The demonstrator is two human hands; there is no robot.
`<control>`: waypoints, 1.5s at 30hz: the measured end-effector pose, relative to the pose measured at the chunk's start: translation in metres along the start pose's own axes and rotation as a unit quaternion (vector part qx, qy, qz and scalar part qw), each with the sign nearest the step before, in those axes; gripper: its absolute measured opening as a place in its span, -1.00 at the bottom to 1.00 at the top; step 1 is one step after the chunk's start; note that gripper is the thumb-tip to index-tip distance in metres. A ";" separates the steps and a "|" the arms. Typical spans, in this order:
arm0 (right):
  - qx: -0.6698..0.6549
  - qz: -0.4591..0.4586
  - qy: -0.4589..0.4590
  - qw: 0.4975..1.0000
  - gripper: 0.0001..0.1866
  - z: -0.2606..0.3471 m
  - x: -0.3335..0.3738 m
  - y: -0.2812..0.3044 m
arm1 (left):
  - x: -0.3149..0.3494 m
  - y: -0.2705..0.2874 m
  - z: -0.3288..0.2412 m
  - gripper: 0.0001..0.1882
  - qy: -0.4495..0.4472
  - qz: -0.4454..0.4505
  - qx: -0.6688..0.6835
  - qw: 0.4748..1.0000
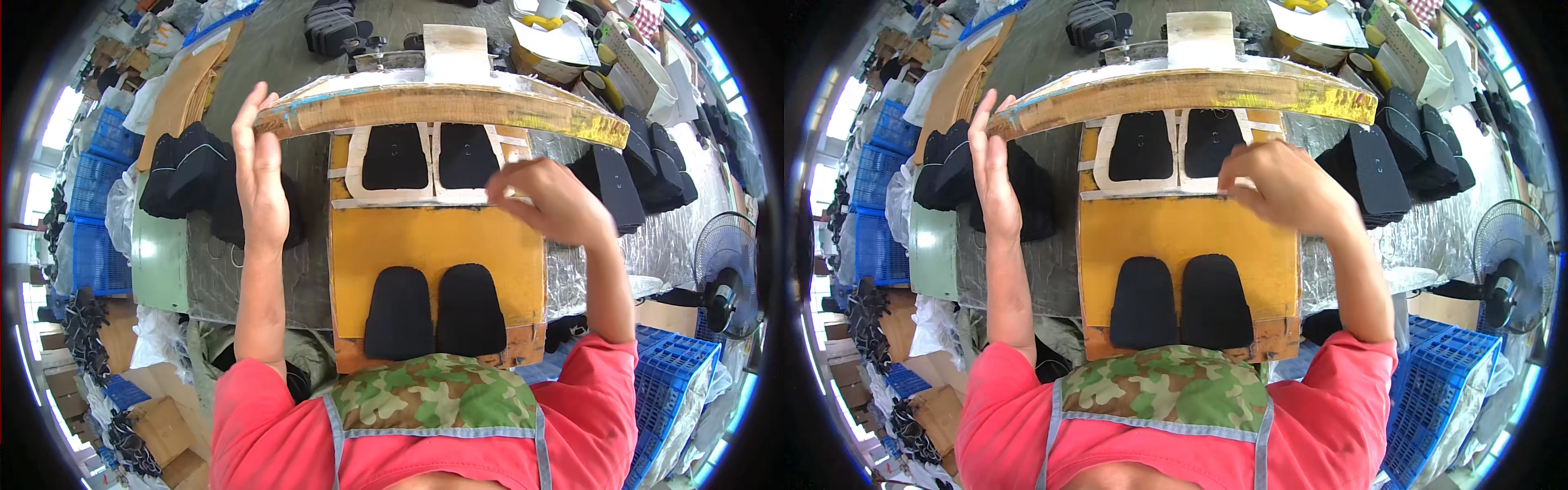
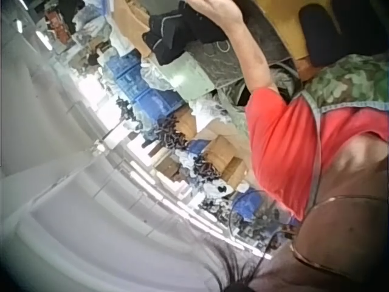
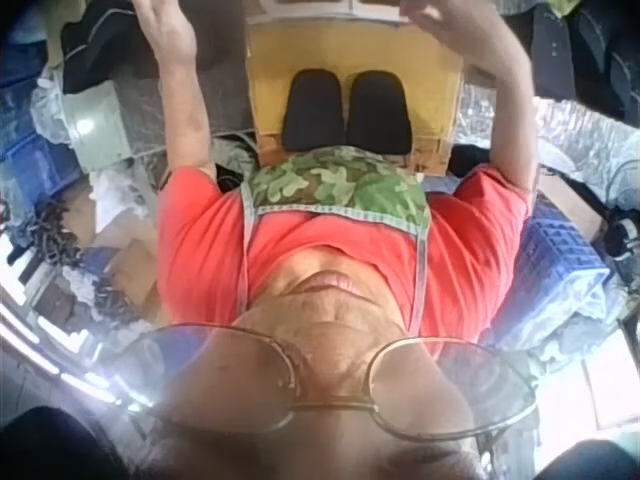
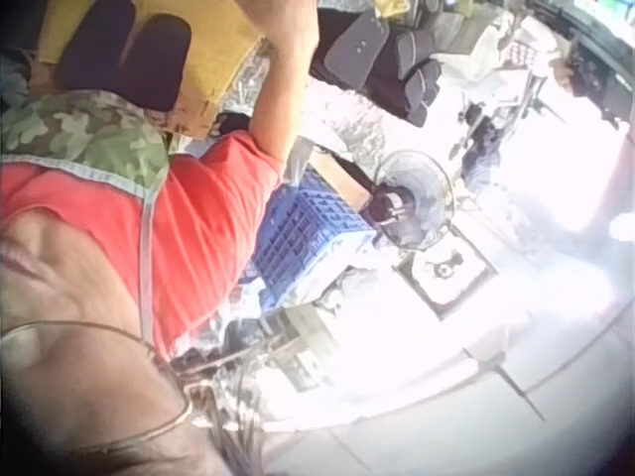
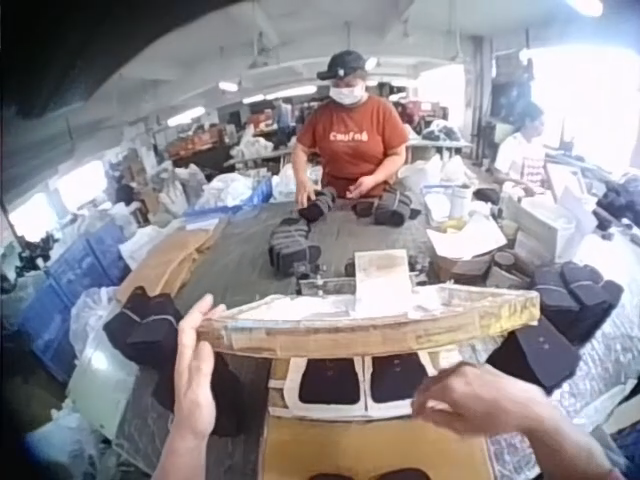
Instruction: Applying designs or adhesive to shoe components using a screen-printing frame and a spatula.
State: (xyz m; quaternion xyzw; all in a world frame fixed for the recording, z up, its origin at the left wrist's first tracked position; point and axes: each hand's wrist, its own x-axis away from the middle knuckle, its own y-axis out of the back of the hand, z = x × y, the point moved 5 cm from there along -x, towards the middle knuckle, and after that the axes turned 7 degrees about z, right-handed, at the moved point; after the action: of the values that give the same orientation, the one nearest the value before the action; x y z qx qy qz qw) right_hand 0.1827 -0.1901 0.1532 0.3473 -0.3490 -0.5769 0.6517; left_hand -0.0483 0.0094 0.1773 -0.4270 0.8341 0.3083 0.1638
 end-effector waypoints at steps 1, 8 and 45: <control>-0.015 -0.024 -0.082 0.996 -0.85 -0.031 -0.010 -0.012 | 0.004 0.004 0.018 -0.47 -0.014 -0.025 0.118 0.993; 0.001 -0.229 -0.275 0.934 -0.75 -0.154 -0.049 -0.060 | 0.040 -0.060 0.118 -0.72 0.147 0.129 0.035 0.980; 0.115 -0.193 -0.416 0.881 -0.03 -0.147 0.168 0.030 | 0.059 0.179 0.053 -0.81 0.133 -0.086 0.006 0.987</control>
State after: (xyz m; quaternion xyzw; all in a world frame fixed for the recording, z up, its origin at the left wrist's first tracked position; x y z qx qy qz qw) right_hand 0.3391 -0.3465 0.1120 0.2081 -0.5778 -0.7386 0.2780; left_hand -0.2279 0.0875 0.1722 -0.5334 0.8105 0.2284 0.0794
